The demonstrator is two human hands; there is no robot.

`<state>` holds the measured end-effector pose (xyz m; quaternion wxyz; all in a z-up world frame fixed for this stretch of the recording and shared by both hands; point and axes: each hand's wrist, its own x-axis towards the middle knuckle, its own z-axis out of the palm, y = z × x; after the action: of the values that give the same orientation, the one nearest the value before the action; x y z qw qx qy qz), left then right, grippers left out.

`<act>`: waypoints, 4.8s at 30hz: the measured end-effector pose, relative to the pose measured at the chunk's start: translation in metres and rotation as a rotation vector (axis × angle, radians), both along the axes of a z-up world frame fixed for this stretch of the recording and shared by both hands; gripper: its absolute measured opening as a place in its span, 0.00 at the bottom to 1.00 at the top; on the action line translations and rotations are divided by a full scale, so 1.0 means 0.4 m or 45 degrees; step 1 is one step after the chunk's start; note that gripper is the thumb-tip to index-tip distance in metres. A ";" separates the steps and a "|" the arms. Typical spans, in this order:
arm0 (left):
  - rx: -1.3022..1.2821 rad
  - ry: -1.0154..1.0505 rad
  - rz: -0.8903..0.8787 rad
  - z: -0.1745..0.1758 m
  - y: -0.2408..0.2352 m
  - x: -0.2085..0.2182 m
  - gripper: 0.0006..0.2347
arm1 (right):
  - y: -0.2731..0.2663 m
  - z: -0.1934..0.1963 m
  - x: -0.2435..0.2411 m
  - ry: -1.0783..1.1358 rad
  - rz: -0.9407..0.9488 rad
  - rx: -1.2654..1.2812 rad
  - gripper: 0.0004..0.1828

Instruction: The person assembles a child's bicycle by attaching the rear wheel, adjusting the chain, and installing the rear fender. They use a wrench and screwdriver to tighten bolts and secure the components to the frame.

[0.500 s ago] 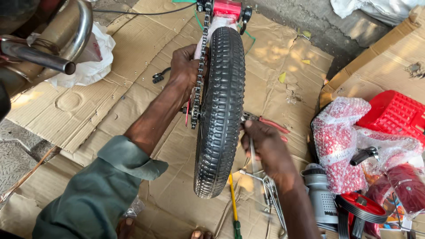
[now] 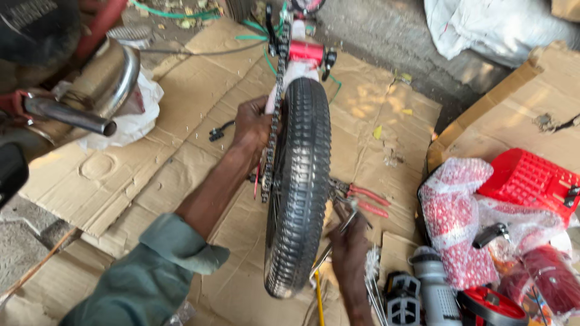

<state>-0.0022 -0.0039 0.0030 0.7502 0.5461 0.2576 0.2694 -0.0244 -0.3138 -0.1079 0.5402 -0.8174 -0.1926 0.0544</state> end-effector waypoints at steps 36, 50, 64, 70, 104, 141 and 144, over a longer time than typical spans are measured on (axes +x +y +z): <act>0.160 0.247 0.064 0.008 -0.018 0.017 0.13 | 0.010 0.577 0.161 -0.164 0.151 -0.883 0.16; 0.162 0.263 0.051 0.022 -0.023 0.012 0.12 | 0.050 0.595 0.068 -0.378 -0.092 -0.822 0.14; 0.198 0.189 0.071 0.010 -0.024 0.015 0.13 | -0.019 0.437 0.025 -0.036 0.237 -0.880 0.17; 0.099 0.102 0.040 -0.017 -0.016 0.019 0.12 | -0.108 0.253 -0.077 0.283 -0.064 0.005 0.19; 0.174 0.107 0.093 -0.016 -0.003 0.035 0.10 | 0.088 0.269 0.093 0.422 0.436 0.080 0.13; 0.456 0.001 0.126 -0.053 0.013 0.025 0.06 | 0.063 0.196 0.058 0.312 0.271 0.148 0.20; 0.254 0.091 0.173 -0.067 0.010 0.045 0.07 | 0.043 0.178 0.078 0.434 0.381 0.258 0.18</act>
<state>0.0156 0.0003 -0.0236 0.6626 0.6086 0.2926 0.3241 0.0068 -0.2968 -0.0366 0.6300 -0.7005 -0.2222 0.2512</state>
